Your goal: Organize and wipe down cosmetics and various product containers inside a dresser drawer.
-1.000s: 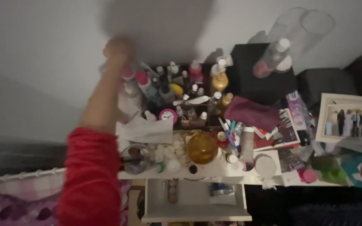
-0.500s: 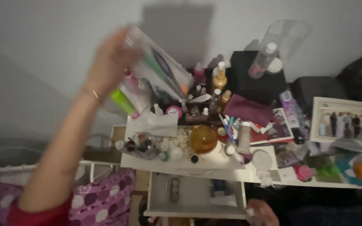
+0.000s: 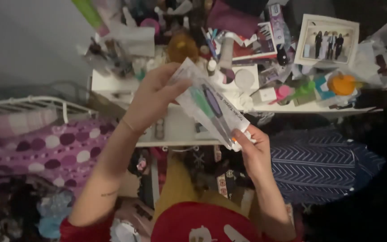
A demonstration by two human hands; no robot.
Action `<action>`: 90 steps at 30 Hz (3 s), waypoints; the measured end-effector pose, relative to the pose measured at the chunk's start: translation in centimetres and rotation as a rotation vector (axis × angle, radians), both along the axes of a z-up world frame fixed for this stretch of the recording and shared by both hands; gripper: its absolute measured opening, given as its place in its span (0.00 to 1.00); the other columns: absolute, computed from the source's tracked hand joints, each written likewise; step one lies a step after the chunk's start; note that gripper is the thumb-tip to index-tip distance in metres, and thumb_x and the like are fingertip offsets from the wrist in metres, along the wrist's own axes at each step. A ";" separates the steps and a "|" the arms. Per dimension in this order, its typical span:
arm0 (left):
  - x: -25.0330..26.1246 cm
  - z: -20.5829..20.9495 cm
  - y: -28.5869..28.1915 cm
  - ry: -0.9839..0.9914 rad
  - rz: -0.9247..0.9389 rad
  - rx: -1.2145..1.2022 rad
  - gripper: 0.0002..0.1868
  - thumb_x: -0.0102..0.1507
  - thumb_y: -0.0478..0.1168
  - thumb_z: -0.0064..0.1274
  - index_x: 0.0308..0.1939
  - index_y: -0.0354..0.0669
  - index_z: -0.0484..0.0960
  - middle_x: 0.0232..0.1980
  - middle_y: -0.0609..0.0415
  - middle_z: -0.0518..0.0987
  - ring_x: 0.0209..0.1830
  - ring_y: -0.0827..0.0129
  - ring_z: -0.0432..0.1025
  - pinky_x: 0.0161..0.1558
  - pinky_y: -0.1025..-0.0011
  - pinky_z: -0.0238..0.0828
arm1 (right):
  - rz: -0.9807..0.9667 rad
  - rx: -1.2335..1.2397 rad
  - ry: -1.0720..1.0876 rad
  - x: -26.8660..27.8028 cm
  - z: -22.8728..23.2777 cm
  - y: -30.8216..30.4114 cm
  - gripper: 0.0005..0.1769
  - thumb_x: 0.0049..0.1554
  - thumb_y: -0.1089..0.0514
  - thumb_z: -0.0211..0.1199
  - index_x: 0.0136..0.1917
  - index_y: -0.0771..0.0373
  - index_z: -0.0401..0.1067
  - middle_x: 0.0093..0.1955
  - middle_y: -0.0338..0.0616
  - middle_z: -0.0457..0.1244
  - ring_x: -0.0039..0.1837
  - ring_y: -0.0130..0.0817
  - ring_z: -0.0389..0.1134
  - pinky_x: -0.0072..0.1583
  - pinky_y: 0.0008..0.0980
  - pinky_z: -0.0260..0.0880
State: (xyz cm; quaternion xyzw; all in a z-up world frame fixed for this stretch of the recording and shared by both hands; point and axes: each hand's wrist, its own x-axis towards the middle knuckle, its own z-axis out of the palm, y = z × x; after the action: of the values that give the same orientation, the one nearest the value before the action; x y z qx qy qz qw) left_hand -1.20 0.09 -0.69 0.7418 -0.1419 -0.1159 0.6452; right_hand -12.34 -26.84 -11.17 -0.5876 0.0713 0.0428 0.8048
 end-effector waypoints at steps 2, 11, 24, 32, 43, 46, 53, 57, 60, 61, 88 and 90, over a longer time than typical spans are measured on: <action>-2.3 -1.3 0.3 -0.019 0.086 -0.106 0.18 0.69 0.41 0.53 0.60 0.34 0.80 0.46 0.58 0.84 0.41 0.79 0.77 0.43 0.75 0.75 | -0.023 0.037 -0.025 -1.2 0.9 0.0 0.15 0.64 0.65 0.56 0.60 0.75 0.75 0.52 0.45 0.71 0.51 0.28 0.69 0.55 0.28 0.69; -7.4 -0.4 0.5 -0.606 0.367 0.119 0.22 0.68 0.38 0.56 0.63 0.29 0.73 0.57 0.45 0.80 0.54 0.61 0.77 0.54 0.65 0.74 | 0.022 0.097 -0.011 -4.6 -0.5 0.5 0.12 0.63 0.65 0.56 0.45 0.75 0.78 0.42 0.45 0.71 0.41 0.26 0.68 0.46 0.26 0.65; -16.2 -5.2 2.3 -0.823 -0.026 0.342 0.14 0.62 0.34 0.57 0.52 0.41 0.83 0.52 0.53 0.78 0.54 0.59 0.75 0.55 0.63 0.74 | 0.026 -0.085 0.050 -8.1 -0.8 7.1 0.14 0.65 0.60 0.59 0.47 0.74 0.80 0.39 0.39 0.70 0.37 0.19 0.63 0.41 0.21 0.59; -18.4 -6.0 4.5 -1.185 -0.175 0.642 0.21 0.64 0.41 0.54 0.52 0.22 0.81 0.46 0.41 0.81 0.49 0.54 0.78 0.56 0.62 0.77 | 0.030 -0.296 0.160 -11.3 -1.5 9.3 0.18 0.67 0.56 0.59 0.43 0.73 0.79 0.32 0.29 0.61 0.33 0.14 0.51 0.35 0.20 0.47; -19.8 -7.2 5.7 -1.332 -0.061 0.585 0.14 0.66 0.36 0.56 0.50 0.24 0.82 0.48 0.40 0.82 0.47 0.59 0.78 0.52 0.68 0.79 | -0.029 -0.212 0.197 -13.2 1.2 11.9 0.16 0.66 0.57 0.58 0.48 0.73 0.79 0.37 0.34 0.67 0.35 0.16 0.59 0.37 0.20 0.57; -20.0 -6.8 5.8 -1.278 -0.018 0.565 0.13 0.66 0.35 0.55 0.50 0.26 0.82 0.48 0.44 0.81 0.47 0.61 0.77 0.52 0.68 0.79 | -0.041 -0.109 0.187 -13.6 2.3 12.8 0.14 0.63 0.59 0.59 0.55 0.73 0.76 0.43 0.38 0.70 0.41 0.19 0.65 0.43 0.21 0.64; -21.4 -7.0 3.6 -1.065 0.183 0.495 0.13 0.67 0.34 0.56 0.52 0.27 0.81 0.47 0.48 0.79 0.47 0.64 0.76 0.53 0.68 0.78 | -0.186 -0.080 0.072 -15.0 2.4 14.5 0.23 0.56 0.68 0.66 0.64 0.71 0.67 0.51 0.42 0.68 0.49 0.23 0.67 0.50 0.24 0.69; -21.4 -7.7 2.6 -1.009 0.224 0.533 0.14 0.66 0.33 0.56 0.54 0.28 0.80 0.47 0.49 0.79 0.46 0.64 0.76 0.52 0.69 0.79 | -0.276 -0.026 0.103 -15.0 2.1 14.6 0.21 0.57 0.67 0.64 0.63 0.70 0.66 0.50 0.41 0.68 0.48 0.23 0.68 0.48 0.23 0.69; -21.3 -8.7 2.0 -0.950 0.243 0.499 0.14 0.66 0.33 0.59 0.54 0.29 0.79 0.48 0.49 0.80 0.48 0.63 0.77 0.53 0.69 0.79 | -0.291 -0.025 0.071 -15.9 -0.2 13.3 0.16 0.61 0.67 0.63 0.62 0.71 0.67 0.48 0.42 0.67 0.46 0.23 0.67 0.47 0.23 0.68; -21.3 -8.7 1.9 -0.894 0.250 0.430 0.14 0.66 0.32 0.60 0.54 0.30 0.79 0.49 0.49 0.80 0.49 0.62 0.78 0.53 0.69 0.79 | -0.288 -0.049 0.058 -15.9 -0.2 13.1 0.14 0.63 0.67 0.63 0.61 0.72 0.69 0.48 0.42 0.68 0.45 0.23 0.67 0.46 0.23 0.68; -19.3 -9.3 -3.0 -0.913 0.201 0.546 0.18 0.64 0.33 0.57 0.56 0.26 0.78 0.55 0.43 0.78 0.51 0.57 0.76 0.54 0.65 0.77 | -0.285 -0.124 0.199 -12.0 -1.5 7.9 0.11 0.62 0.62 0.64 0.54 0.73 0.76 0.43 0.42 0.70 0.41 0.23 0.68 0.44 0.24 0.68; -19.0 -9.5 -3.5 -0.924 0.205 0.573 0.18 0.64 0.34 0.56 0.56 0.26 0.78 0.55 0.43 0.78 0.51 0.57 0.76 0.54 0.64 0.77 | -0.281 -0.125 0.201 -11.8 -1.8 7.4 0.11 0.62 0.62 0.64 0.54 0.73 0.76 0.43 0.42 0.70 0.41 0.23 0.67 0.43 0.24 0.68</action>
State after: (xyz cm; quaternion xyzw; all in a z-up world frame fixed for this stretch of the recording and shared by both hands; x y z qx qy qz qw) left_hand -20.20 -3.40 -10.19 0.8712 -0.3003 0.2511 0.2962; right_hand -24.14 -19.42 -12.92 -0.6136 0.2354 -0.0160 0.7536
